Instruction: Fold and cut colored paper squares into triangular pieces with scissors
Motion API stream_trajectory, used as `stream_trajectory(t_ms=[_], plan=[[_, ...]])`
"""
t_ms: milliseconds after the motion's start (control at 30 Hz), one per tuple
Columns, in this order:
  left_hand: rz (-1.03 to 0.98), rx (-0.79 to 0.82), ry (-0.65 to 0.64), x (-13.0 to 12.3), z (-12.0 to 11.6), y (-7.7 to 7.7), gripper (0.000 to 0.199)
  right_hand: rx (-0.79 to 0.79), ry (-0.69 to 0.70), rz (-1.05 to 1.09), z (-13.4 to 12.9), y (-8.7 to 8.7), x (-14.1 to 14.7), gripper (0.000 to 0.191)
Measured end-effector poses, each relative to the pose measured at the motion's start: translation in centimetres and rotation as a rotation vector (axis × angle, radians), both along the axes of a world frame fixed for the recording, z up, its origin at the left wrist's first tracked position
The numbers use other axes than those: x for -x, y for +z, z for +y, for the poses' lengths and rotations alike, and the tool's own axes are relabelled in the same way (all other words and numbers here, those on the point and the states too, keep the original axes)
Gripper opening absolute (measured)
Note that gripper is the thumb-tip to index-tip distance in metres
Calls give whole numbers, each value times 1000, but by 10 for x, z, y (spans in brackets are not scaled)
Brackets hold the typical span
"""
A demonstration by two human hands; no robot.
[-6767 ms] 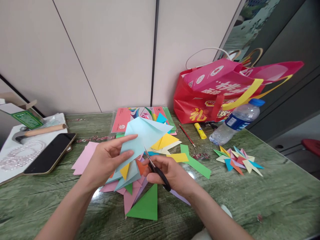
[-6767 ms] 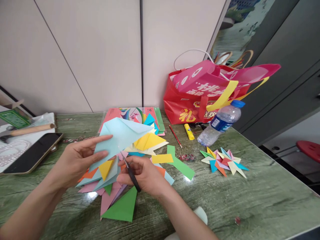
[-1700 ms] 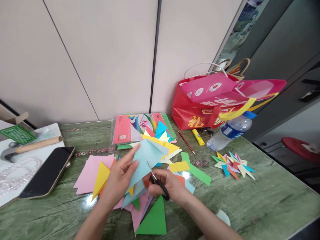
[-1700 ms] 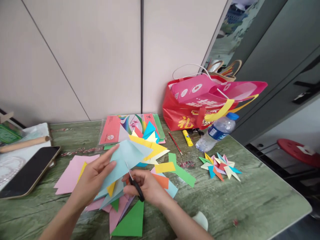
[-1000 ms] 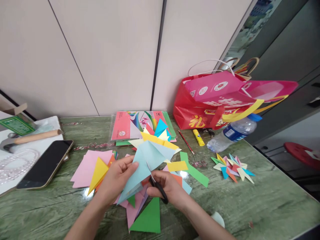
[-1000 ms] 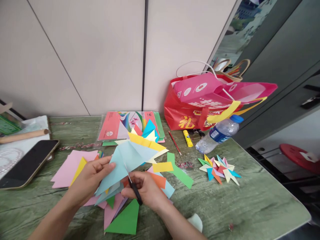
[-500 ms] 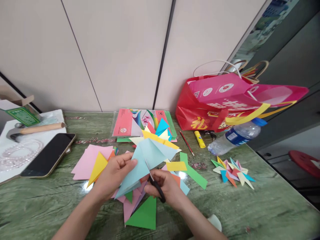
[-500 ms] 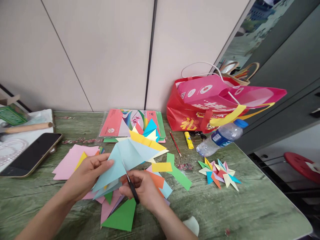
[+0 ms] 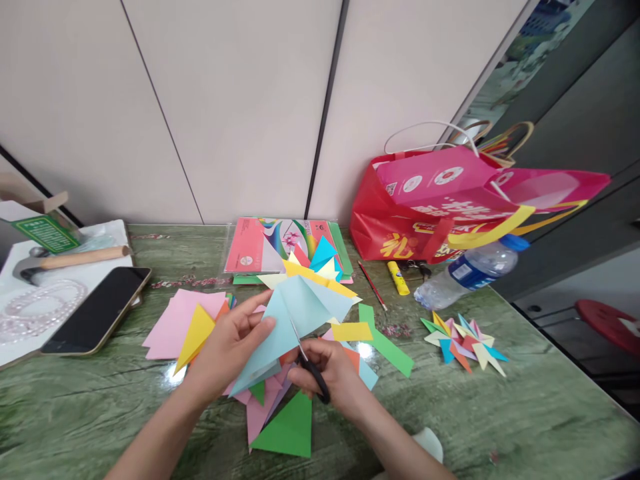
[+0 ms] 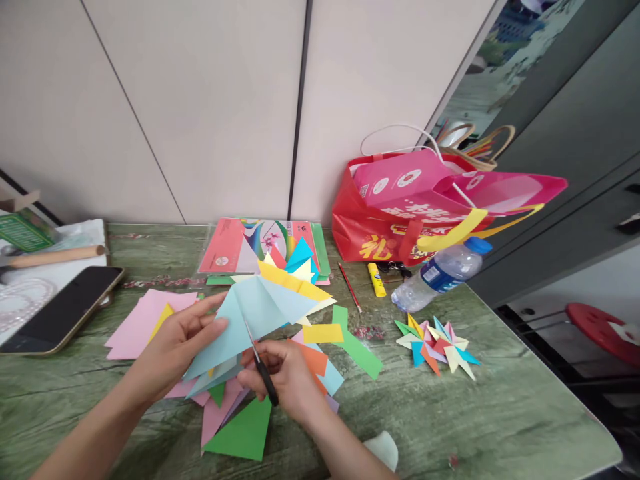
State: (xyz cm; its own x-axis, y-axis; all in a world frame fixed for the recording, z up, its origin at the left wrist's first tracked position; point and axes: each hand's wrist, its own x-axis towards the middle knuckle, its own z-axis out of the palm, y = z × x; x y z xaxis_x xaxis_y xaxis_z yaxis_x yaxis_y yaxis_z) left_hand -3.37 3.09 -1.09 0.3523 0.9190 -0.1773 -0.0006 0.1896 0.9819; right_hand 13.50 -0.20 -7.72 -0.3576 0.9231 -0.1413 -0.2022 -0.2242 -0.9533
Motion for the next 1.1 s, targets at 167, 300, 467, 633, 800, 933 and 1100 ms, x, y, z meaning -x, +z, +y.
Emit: stream_trajectory(t_ms=[167, 300, 467, 633, 800, 933, 1100], plan=[[98, -138, 140, -2, 1, 3, 63, 3, 0, -40, 0, -1, 0, 30], [177, -94, 124, 0, 2, 0, 47, 23, 12, -36, 0, 0, 0, 36], [213, -66, 47, 3, 3, -1, 23, 18, 52, 11, 0, -1, -2, 43], [233, -43, -21, 6, 5, 3, 23, 40, 100, 27, -1, 4, -3, 48], [243, -24, -42, 8, 5, 2, 24, 40, 129, 62, -2, 8, -3, 48], [225, -14, -55, 8, 4, 2, 21, 53, 102, -4, -2, 7, -4, 53], [234, -33, -53, 8, 5, 4, 23, 44, 99, -8, -2, 4, -3, 55]])
